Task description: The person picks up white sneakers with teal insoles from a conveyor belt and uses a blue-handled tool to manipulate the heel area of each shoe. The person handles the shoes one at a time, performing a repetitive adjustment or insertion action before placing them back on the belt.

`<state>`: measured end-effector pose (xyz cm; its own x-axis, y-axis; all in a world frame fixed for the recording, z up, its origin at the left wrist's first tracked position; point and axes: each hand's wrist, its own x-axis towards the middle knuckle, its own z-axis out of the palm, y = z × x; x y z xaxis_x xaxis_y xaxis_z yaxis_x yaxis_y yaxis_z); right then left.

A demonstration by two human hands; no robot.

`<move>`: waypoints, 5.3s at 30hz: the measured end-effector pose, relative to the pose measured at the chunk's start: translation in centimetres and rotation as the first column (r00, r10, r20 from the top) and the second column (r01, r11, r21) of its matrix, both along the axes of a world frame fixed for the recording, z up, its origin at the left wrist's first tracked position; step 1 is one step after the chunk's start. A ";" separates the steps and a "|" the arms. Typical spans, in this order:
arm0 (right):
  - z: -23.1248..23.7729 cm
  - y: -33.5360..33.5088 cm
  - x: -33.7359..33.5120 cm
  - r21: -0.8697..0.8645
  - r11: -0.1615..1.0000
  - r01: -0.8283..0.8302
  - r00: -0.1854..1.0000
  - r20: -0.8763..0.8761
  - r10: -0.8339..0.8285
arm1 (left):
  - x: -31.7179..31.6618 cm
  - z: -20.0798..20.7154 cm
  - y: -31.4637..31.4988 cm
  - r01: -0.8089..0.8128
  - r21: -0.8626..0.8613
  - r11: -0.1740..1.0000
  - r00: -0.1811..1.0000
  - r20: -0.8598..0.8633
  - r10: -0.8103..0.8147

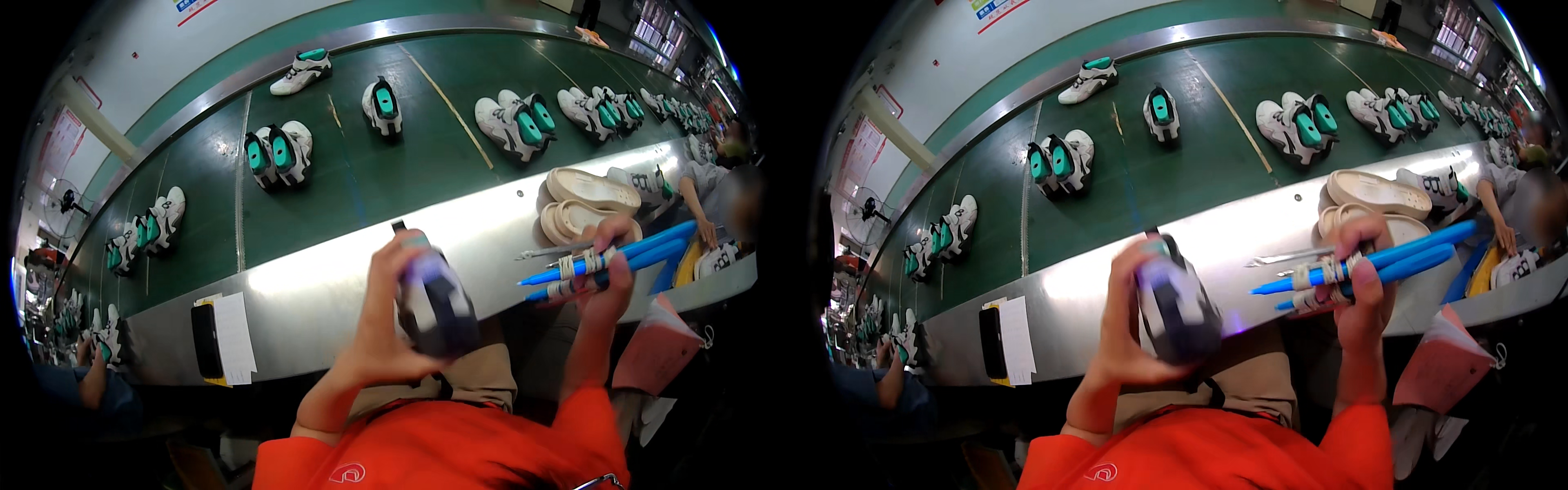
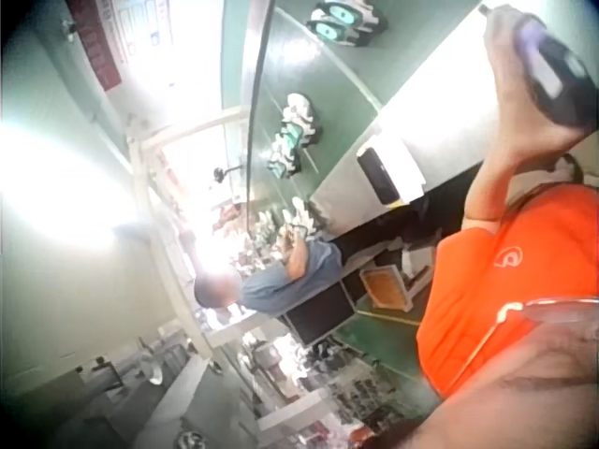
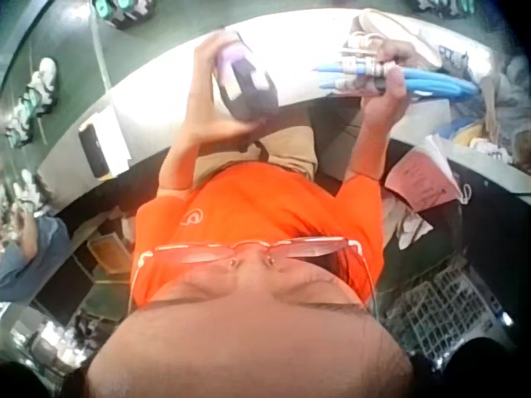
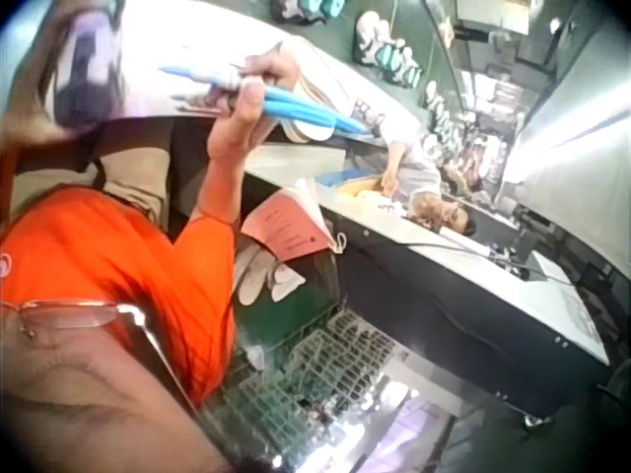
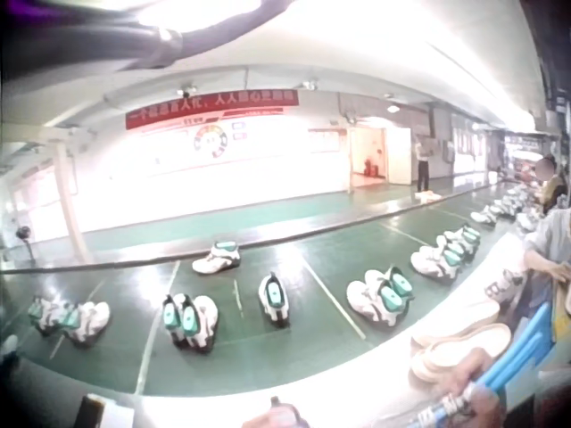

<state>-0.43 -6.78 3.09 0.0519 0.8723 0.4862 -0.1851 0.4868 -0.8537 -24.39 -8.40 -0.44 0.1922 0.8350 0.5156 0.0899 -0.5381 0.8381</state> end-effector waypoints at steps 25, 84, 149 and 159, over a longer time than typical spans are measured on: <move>-18.7 3.7 -1.2 -0.404 0.913 -0.056 0.835 -0.521 -0.180 | 3.1 -12.2 27.4 -0.016 0.346 0.938 0.957 -0.266 0.114; -18.5 2.7 -3.7 -0.430 0.901 -0.059 0.841 -0.508 -0.188 | -8.9 -12.3 13.4 -0.581 -0.352 0.734 0.777 -0.509 0.370; -4.9 -4.5 -11.0 -0.211 0.949 0.235 0.949 -0.163 -0.272 | -10.9 -7.6 8.6 -0.509 -0.146 0.848 0.832 -0.338 0.440; -10.6 -5.1 -9.7 -0.509 0.817 -0.271 0.827 -0.557 -0.073 | -11.1 -11.1 3.2 -0.475 -0.018 0.880 0.845 -0.287 0.451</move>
<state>-10.09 -11.92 -7.55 0.0464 0.9870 -0.1540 -0.7054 -0.0767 -0.7046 -35.48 -5.20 -11.49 -0.1080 0.8991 0.4241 0.5362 -0.3065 0.7864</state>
